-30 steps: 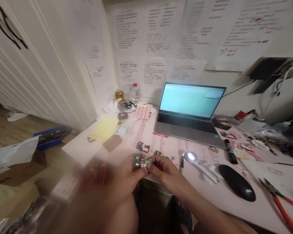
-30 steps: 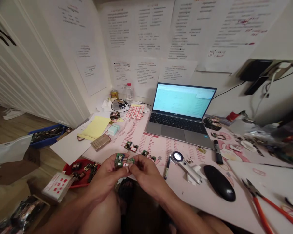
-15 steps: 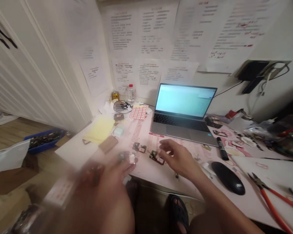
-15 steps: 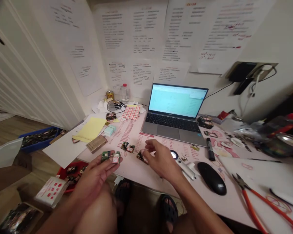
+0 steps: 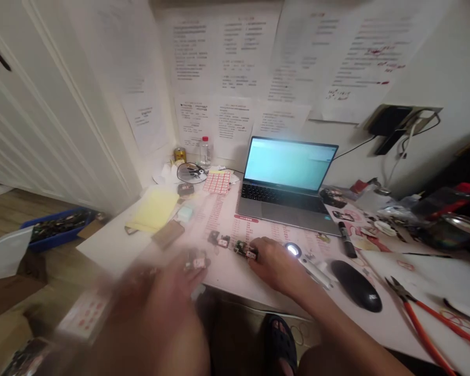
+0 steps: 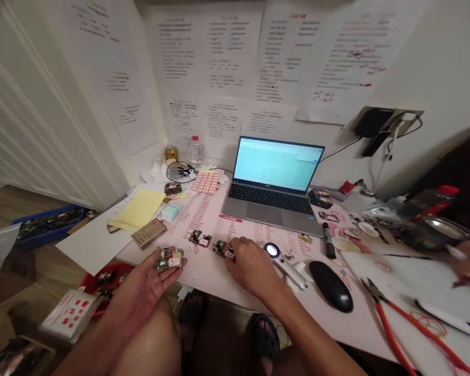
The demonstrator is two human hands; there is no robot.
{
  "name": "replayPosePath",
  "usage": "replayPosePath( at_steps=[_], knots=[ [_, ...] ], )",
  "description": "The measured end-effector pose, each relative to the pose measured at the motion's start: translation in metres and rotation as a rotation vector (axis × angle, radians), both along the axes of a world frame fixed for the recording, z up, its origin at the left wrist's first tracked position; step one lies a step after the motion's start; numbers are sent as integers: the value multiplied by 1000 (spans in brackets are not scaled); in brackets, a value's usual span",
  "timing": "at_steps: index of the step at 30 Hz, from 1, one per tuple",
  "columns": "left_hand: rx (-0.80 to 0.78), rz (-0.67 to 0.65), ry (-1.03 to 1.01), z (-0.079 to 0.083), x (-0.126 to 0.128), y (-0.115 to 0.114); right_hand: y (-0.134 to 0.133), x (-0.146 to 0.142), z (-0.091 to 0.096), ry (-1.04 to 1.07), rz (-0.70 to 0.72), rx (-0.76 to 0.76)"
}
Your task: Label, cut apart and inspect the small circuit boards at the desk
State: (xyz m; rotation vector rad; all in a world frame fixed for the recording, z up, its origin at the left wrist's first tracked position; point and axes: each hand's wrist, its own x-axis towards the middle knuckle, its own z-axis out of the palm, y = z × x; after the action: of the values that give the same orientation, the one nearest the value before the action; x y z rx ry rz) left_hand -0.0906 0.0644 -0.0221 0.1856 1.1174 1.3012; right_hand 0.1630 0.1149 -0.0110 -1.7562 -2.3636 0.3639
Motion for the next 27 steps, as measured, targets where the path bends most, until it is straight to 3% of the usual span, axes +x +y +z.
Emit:
replayPosePath(
  at_steps=[5,10,22,27],
  knots=[
    [16,7,-30,-5,2,-1,19,-38,8,34,33,45],
    [25,-15,-65,-11,1,-3,33,-66,2,18,97,30],
    [-35,28,-48,4,14,-5,34,-55,-8,137,137,79],
    [-74,7,-52,17,18,-5,6,-39,6,335,210,184]
  ],
)
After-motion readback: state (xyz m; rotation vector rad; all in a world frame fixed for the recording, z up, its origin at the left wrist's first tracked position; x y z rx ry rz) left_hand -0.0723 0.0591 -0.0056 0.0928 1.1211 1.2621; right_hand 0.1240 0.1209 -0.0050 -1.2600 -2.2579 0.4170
